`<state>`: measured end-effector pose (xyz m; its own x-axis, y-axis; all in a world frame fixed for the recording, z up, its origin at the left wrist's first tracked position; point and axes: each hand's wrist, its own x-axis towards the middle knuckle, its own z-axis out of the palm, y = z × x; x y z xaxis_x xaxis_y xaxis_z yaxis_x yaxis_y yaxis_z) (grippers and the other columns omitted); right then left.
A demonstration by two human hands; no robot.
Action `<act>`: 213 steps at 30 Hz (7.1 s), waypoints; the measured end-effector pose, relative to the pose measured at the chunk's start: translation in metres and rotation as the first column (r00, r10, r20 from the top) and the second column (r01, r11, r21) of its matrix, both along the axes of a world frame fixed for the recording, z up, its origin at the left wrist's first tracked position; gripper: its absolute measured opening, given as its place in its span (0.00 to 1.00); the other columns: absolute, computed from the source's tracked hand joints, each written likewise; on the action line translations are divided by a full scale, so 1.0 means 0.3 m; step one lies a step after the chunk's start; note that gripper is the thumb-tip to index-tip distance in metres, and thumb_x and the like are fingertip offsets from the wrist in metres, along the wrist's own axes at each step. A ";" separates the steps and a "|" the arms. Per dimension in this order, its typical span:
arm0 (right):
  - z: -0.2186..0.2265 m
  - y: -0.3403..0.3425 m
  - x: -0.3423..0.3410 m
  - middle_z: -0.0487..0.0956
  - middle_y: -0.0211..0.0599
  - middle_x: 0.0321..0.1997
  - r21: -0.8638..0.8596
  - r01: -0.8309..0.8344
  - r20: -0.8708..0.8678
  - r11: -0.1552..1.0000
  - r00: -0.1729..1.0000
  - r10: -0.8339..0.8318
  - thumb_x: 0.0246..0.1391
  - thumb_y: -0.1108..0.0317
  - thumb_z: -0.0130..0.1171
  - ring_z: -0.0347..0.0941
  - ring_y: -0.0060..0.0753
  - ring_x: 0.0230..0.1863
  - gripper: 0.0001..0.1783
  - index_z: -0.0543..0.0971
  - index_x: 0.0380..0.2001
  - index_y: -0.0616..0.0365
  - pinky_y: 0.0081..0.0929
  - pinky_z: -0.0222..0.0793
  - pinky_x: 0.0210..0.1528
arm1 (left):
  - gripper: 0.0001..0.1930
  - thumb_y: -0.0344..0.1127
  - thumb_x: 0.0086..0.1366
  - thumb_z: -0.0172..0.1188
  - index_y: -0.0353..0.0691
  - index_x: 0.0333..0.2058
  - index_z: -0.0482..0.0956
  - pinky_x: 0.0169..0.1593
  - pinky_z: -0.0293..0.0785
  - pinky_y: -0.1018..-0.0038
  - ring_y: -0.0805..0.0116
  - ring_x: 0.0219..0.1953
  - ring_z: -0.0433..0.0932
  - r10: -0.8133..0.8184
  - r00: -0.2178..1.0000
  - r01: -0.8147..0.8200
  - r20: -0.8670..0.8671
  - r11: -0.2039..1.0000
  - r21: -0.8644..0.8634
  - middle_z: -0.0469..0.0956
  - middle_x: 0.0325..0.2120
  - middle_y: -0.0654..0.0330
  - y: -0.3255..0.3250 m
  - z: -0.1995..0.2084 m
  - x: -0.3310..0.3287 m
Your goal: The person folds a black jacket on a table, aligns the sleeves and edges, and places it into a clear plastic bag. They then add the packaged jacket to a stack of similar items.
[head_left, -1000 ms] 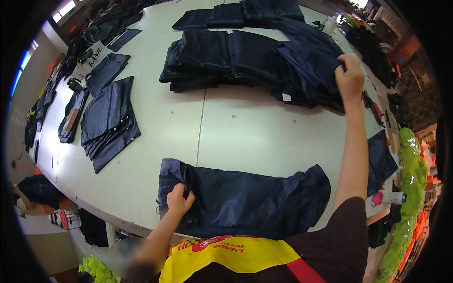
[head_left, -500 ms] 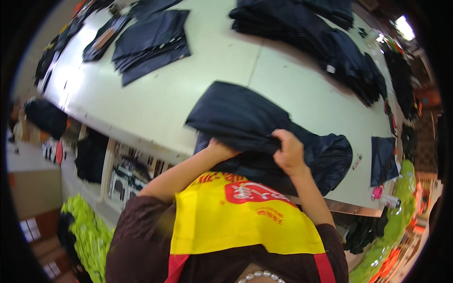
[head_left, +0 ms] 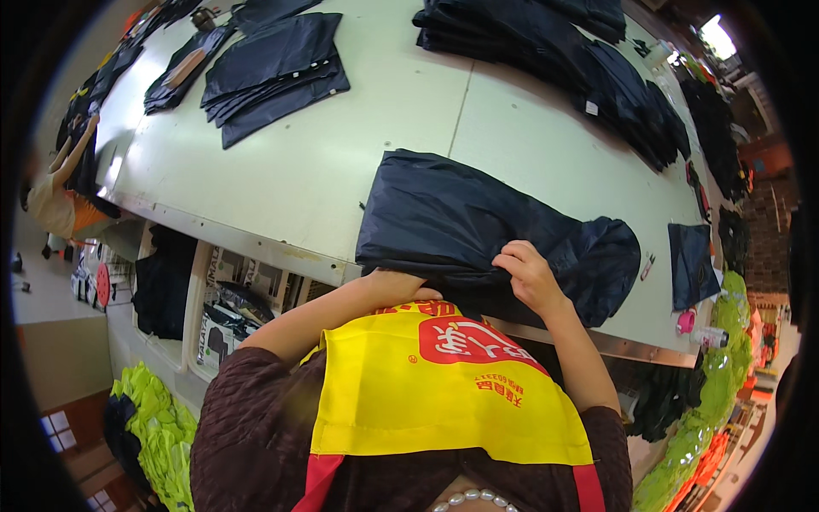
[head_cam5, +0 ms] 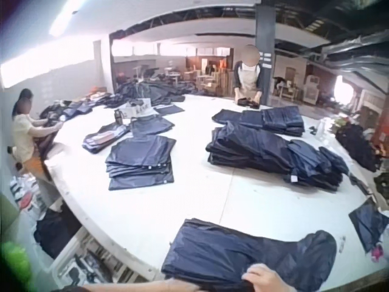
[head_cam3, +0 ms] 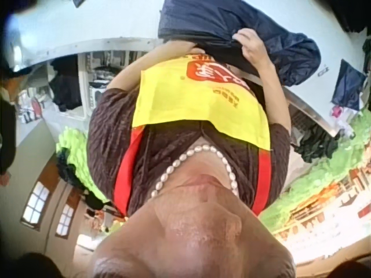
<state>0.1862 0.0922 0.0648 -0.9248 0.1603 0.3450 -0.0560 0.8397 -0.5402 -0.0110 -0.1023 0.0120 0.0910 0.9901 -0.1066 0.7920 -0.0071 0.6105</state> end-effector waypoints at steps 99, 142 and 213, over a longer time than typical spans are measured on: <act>-0.112 0.231 -0.567 0.69 0.54 0.55 0.031 0.281 0.870 0.959 0.465 -0.165 0.14 0.37 0.72 0.68 0.49 0.56 0.64 0.62 0.57 0.65 0.36 0.65 0.57 | 0.31 0.40 0.55 0.59 0.44 0.58 0.63 0.64 0.45 0.57 0.58 0.64 0.54 -0.285 0.935 0.325 -0.213 0.927 0.186 0.60 0.60 0.51 -0.060 0.064 -0.190; 0.029 0.032 -0.411 0.75 0.52 0.38 0.212 0.314 0.668 0.925 0.645 -0.372 0.21 0.52 0.75 0.69 0.52 0.45 0.40 0.73 0.37 0.69 0.39 0.61 0.51 | 0.13 0.36 0.60 0.57 0.38 0.42 0.77 0.45 0.73 0.70 0.62 0.39 0.79 0.336 0.871 -0.351 0.359 0.936 -0.026 0.81 0.35 0.56 0.392 0.119 -0.734; 0.061 0.110 -0.173 0.78 0.51 0.42 0.127 0.392 0.738 0.911 0.576 -0.351 0.24 0.50 0.71 0.74 0.49 0.46 0.41 0.73 0.44 0.63 0.38 0.70 0.46 | 0.13 0.25 0.47 0.59 0.40 0.35 0.76 0.31 0.71 0.71 0.61 0.31 0.75 0.121 0.988 -0.027 -0.093 0.743 0.669 0.73 0.29 0.60 0.274 0.182 0.120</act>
<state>0.1342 0.1252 0.0832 -0.7176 0.5447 -0.4340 0.6841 0.6683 -0.2923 0.0250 -0.0202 0.0665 0.0468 0.8169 0.5749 0.8745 -0.3117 0.3717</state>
